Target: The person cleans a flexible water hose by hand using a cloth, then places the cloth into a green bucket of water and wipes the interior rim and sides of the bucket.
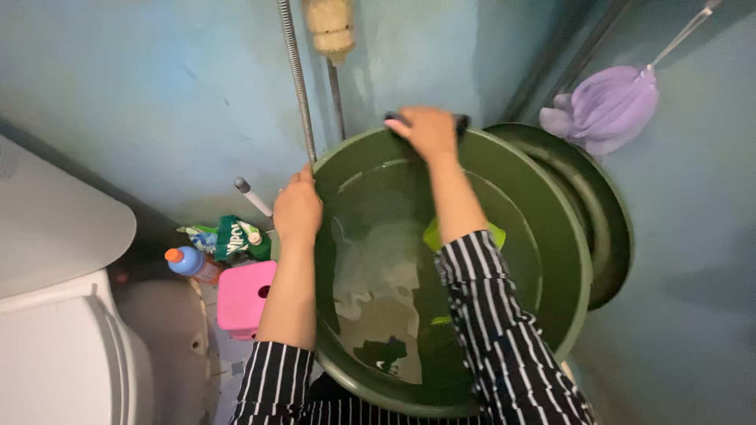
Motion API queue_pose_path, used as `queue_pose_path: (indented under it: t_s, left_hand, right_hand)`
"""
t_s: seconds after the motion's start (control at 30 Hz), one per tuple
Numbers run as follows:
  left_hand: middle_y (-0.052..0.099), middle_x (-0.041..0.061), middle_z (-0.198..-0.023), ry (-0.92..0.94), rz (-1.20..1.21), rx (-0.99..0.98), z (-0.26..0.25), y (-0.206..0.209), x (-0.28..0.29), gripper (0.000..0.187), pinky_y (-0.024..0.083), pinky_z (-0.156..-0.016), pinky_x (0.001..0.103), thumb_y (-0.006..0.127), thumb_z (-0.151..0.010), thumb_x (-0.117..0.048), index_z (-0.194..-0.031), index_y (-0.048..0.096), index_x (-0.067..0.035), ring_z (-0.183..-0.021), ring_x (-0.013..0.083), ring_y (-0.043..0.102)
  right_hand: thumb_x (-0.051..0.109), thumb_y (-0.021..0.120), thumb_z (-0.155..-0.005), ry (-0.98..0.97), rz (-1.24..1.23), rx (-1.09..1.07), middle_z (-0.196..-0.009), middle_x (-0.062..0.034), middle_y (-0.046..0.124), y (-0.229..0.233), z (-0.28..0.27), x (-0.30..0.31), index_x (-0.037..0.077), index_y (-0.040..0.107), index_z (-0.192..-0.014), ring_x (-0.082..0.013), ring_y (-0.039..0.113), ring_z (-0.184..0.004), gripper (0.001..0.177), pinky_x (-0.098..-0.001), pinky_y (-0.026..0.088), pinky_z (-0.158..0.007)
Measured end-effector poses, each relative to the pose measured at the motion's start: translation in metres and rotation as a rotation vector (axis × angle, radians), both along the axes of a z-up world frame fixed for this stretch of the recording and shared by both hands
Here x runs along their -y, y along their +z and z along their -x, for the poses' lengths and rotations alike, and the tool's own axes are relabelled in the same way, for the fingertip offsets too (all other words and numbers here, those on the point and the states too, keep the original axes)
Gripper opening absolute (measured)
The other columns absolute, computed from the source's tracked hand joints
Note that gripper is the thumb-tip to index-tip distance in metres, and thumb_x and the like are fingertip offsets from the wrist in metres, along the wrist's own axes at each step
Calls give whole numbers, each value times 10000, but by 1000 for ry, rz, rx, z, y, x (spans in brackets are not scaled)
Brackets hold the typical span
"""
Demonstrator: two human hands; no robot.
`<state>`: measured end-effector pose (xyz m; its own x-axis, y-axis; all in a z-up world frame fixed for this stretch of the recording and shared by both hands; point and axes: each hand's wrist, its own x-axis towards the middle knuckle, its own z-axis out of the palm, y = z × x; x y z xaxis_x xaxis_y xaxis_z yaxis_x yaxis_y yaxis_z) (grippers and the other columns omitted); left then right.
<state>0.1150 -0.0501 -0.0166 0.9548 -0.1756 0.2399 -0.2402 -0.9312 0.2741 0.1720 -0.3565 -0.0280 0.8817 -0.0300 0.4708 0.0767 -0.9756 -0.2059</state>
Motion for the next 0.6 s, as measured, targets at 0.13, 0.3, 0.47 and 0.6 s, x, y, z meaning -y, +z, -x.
queue_pose_path:
  t_s: [0.13, 0.3, 0.47, 0.6]
  left_hand:
    - [691, 179, -1176, 4, 19, -15, 2, 2, -1, 412, 541, -862, 545, 500, -972, -86, -1375, 577, -122, -971, 443, 686]
    - [695, 190, -1175, 1, -11, 26, 3, 1, -1, 415, 543, -876, 548, 501, -949, -74, -1352, 596, -98, -963, 445, 692]
    - [706, 204, -1122, -21, 7, 60, 2, 1, -2, 305, 543, -835, 559, 508, -1012, -132, -1288, 631, -90, -941, 448, 693]
    - [705, 218, -1113, -2, -27, 29, 0, -5, -4, 277, 545, -836, 550, 517, -1031, -149, -1271, 639, -80, -957, 451, 684]
  right_hand:
    - [684, 518, -969, -159, 27, -156, -980, -139, 729, 0, 35, 65, 204, 740, -1147, -351, 693, -906, 557, -493, 528, -724]
    - [567, 588, -978, -248, -35, -143, -1057, -115, 727, -2, 87, 111, 276, 710, -1250, -351, 689, -965, 416, -505, 526, -757]
    - [372, 730, -914, -339, -90, -189, -1085, -125, 705, -2, 162, 136, 409, 629, -1413, -351, 683, -1005, 511, -498, 537, -828]
    - [253, 801, -831, -373, -92, -172, -1174, -135, 682, 2, 222, 145, 380, 593, -1450, -364, 666, -1042, 665, -506, 522, -860]
